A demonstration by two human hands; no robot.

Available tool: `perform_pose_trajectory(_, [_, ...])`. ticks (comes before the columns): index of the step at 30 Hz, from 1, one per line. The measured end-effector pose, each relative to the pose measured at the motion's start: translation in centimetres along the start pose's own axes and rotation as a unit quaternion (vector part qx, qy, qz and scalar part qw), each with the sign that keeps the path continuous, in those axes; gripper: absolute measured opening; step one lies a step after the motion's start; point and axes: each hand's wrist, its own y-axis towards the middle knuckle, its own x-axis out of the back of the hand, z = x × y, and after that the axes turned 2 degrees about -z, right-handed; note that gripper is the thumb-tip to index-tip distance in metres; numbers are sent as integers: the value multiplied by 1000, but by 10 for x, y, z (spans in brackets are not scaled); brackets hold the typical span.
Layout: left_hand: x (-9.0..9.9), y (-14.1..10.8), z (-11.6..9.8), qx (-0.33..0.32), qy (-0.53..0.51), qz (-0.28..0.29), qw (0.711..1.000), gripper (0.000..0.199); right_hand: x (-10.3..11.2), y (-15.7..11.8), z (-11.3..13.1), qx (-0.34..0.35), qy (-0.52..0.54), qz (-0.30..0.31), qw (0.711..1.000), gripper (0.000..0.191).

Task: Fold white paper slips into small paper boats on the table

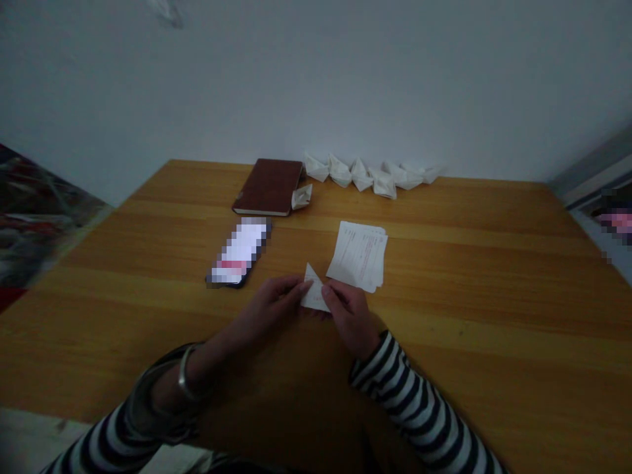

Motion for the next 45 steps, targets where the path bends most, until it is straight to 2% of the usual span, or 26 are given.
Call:
perform_pose_trajectory(4, [-1, 1, 0, -5, -63, 28, 998, 37, 3, -1, 0, -10, -10, 25, 1000, 34])
perform_pose_trajectory(7, [-4, 1, 6, 7, -39, -2, 999, 38, 3, -2, -1, 22, -99, -13, 995, 36])
perform_pose_trajectory(9, [-8, 1, 10, 4, -8, -50, 999, 35, 0, -4, -1, 85, -198, -66, 974, 38])
perform_pose_trajectory(11, [-12, 1, 11, -13, -15, -77, 997, 29, -3, -5, 0, 158, -299, -99, 936, 37])
perform_pose_trajectory(13, [-14, 1, 10, -26, -44, -70, 996, 28, -6, -7, 1, 214, -362, -92, 903, 31])
perform_pose_trajectory(16, [-14, 1, 6, -12, -83, -36, 996, 32, -10, -8, 4, 253, -388, -39, 885, 18])
perform_pose_trajectory(19, [-14, 2, 4, 21, -125, -11, 992, 36, -12, -8, 5, 231, -379, 1, 896, 11])
perform_pose_trajectory(22, [-15, 2, 5, 26, -142, -7, 989, 41, -11, -6, 4, 187, -345, 8, 920, 11])
perform_pose_trajectory(28, [-15, 1, 8, 20, -101, -5, 995, 43, -10, -5, 1, 166, -298, 18, 940, 12])
perform_pose_trajectory(30, [-14, 0, 8, 12, -67, -22, 997, 42, -8, -5, 0, 158, -295, 4, 943, 11])
perform_pose_trajectory(34, [-9, -1, 10, -20, 23, -62, 998, 37, -1, -1, -4, 113, -258, -74, 957, 12])
perform_pose_trajectory(38, [-5, -2, 13, -29, 23, -35, 999, 47, 4, 2, -9, 87, -179, -97, 975, 14])
perform_pose_trajectory(41, [-8, -3, 11, -13, -19, -33, 999, 48, 1, 0, -9, 133, -225, -93, 961, 18])
perform_pose_trajectory(45, [-18, -6, 7, 43, -181, -21, 982, 51, -11, -7, -4, 243, -345, -76, 903, 26])
